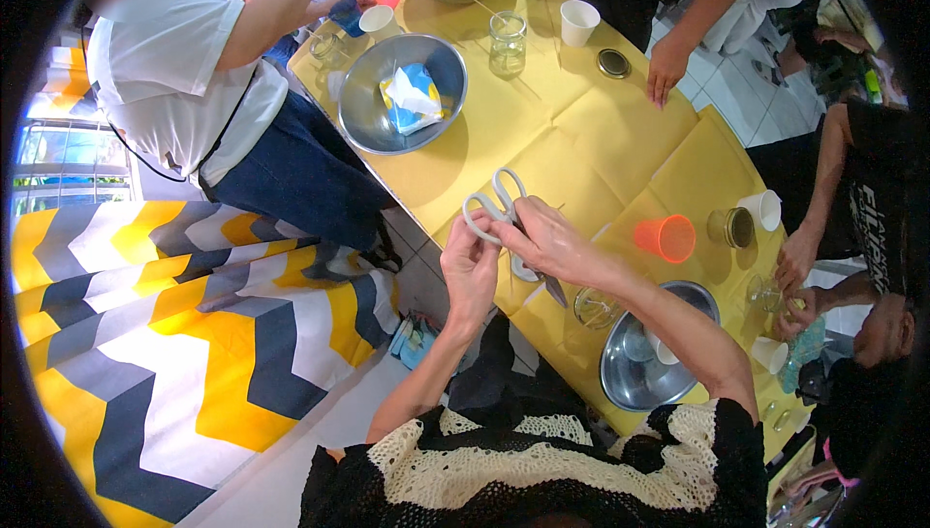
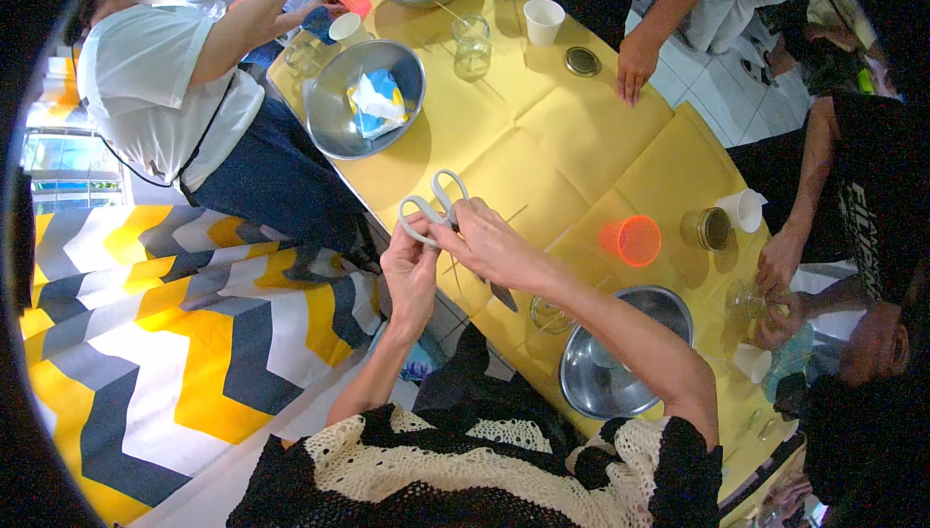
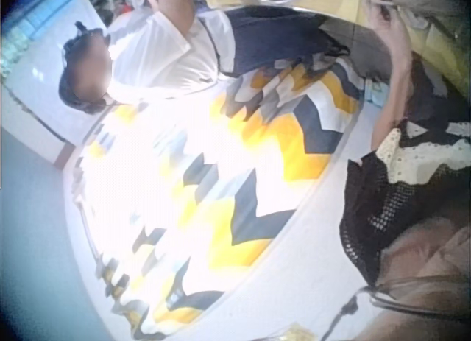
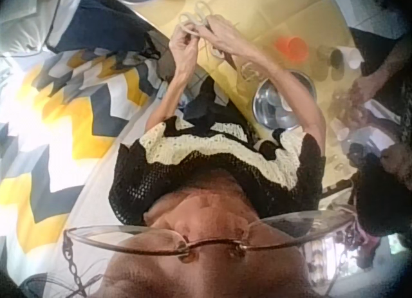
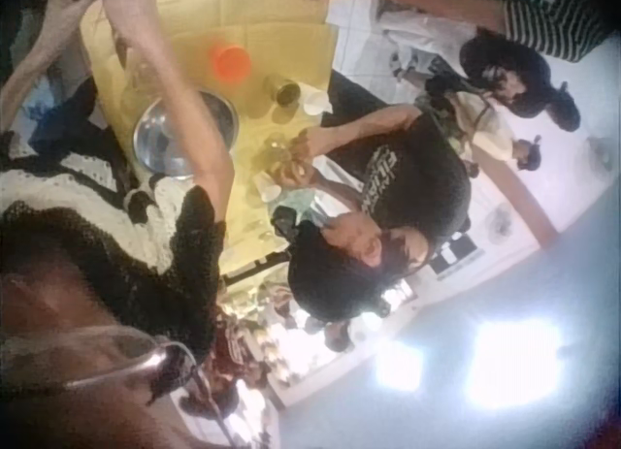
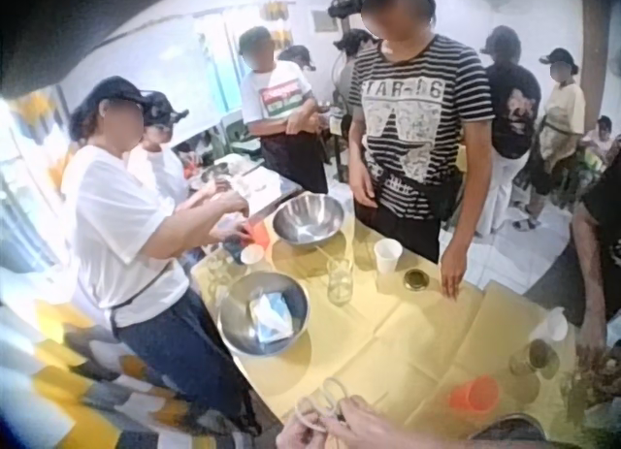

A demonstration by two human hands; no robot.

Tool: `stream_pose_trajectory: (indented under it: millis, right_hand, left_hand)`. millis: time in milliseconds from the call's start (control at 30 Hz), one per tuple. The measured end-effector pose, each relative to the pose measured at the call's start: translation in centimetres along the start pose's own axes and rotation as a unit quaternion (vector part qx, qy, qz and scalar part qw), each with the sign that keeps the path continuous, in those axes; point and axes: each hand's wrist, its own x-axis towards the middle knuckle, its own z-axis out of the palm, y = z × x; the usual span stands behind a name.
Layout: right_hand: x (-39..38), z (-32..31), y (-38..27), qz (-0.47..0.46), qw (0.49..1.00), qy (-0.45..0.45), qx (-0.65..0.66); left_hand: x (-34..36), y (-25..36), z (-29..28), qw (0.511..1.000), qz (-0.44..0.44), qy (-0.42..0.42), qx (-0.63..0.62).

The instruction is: The person uses scissors to cut a white string or wire held in their left hand. They repeatedly measure, cut, and handle the string segments on a yellow table covered with various bowls and cups. The person also handles a pink plastic cup and a metal bowl during the process.

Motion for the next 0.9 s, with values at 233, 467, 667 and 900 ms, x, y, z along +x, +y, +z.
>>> stream_pose_trajectory:
  millis: [233, 467, 667, 900]
  right_hand:
    - [0.4, 0.1, -0.5, 0.069, 0.994, 0.035, 0.076]
    - [1.0, 1.6, 0.9, 0.182, 0.972, 0.064, 0.132]
    - [3.3, 2.1, 4.8, 0.318, 0.921, -0.044, 0.221]
    - [5.5, 1.8, 6.1, 0.274, 0.915, 0.027, 0.296]
  left_hand:
    - [0.1, 0.4, 0.3, 1.000, 0.005, 0.023, -0.014]
    - [1.5, -1.3, -0.2, 0.999, 0.003, -0.023, 0.025]
    - [5.1, -7.2, 0.2, 0.986, -0.133, -0.028, -0.098]
    - [8.3, -7.7, -0.2, 0.952, -0.178, -0.013, -0.247]
